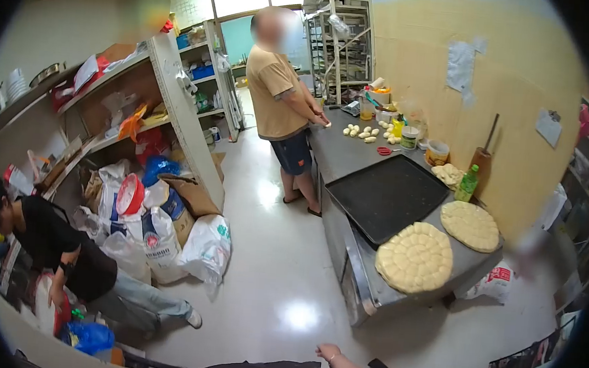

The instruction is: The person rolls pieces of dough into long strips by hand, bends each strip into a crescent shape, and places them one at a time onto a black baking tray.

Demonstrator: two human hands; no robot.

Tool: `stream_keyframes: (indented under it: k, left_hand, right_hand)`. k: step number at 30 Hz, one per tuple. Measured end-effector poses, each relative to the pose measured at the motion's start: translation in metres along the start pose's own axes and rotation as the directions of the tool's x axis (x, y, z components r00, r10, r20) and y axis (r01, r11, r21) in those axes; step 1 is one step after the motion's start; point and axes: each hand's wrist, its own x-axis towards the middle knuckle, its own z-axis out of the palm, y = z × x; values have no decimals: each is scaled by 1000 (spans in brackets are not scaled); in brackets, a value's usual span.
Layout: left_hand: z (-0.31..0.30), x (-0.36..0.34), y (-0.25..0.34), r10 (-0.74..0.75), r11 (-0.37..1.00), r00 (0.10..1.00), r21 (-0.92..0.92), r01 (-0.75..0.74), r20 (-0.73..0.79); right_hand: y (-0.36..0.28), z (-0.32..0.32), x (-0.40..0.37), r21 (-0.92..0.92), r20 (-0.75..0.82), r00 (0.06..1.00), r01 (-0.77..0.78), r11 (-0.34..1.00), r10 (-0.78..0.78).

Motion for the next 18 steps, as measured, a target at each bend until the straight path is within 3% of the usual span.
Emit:
stream_keyframes:
  k: [3,6,7,9,13,15,16,18]
  left_hand:
    - [-69,55,42,1,999,1000,-37,-2,-25]
    - [-139,127,67,30,999,999,-26,-30,-24]
    - [-165,150,73,36,999,999,-4,-36,-14]
    - [-220,200,92,38,997,999,64,-40,28]
    - [-331,306,122,37,936,988,340,-87,152]
    - [-378,367,145,64,765,961,606,-221,269]
    - [-398,404,163,95,595,935,733,-328,341]
    - [-434,477,217,190,456,916,794,-402,354]
  right_hand:
    - [-113,8,25,261,59,998,-52,964,38]
    - [-120,8,142,292,216,976,-33,956,-32]
    - [-120,-6,158,-41,196,963,198,979,-186]
    - [-169,-17,177,-358,110,941,337,871,-319]
    - [-254,-38,123,-296,-243,970,-46,954,-29]
    - [-303,-49,116,-19,-267,961,73,997,-75]
    - [-331,-57,118,115,-294,950,147,982,-108]
    - [-394,-76,112,413,-277,953,232,881,-121]
